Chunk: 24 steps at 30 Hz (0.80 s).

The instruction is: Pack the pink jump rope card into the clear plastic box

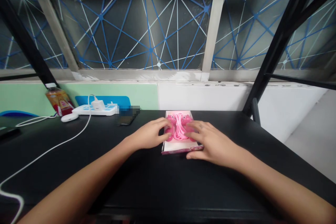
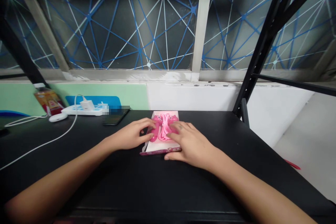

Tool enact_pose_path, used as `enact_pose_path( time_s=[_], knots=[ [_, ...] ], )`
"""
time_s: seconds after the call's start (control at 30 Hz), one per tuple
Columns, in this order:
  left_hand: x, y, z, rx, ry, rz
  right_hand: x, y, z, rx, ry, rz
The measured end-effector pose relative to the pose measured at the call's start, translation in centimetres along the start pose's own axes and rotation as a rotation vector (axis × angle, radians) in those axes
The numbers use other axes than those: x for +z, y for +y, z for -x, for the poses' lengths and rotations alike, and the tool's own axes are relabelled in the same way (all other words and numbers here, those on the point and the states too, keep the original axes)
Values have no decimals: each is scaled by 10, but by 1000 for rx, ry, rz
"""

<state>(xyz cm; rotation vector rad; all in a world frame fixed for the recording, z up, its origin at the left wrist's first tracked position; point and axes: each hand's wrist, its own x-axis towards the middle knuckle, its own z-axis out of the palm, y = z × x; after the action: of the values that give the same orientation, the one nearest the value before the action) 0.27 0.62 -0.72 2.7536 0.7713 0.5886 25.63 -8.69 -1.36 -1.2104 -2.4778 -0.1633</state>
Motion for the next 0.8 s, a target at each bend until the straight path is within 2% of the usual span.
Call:
enact_pose_path(
  time_s=[0.07,0.17,0.3,0.4,0.5,0.6,0.7,0.73,0.8],
  knots=[
    [2,-1,0,-13,19,-22,-4,-12,-3,-96,-30,-79],
    [6,0,0,-55,69,-60,-7,-25,-4,-195,-185,-195],
    [12,-1,-7,-165,146,-93,-11,-30,0,-212,-276,-287],
    [15,-7,-18,-324,168,-56,-14,-29,8,-235,-372,-491],
    [19,-17,-31,-458,179,-37,-16,-30,17,-265,-533,-729],
    [23,-27,-38,-425,194,-22,-23,-31,21,-288,-633,-870],
    [24,-32,-35,-296,192,22,-32,-29,19,-250,-580,-929],
    [23,-31,-32,-255,214,10,-34,-26,17,-212,-518,-937],
    [15,-23,-24,-193,277,-56,-34,-18,13,-83,-315,-859]
  ],
)
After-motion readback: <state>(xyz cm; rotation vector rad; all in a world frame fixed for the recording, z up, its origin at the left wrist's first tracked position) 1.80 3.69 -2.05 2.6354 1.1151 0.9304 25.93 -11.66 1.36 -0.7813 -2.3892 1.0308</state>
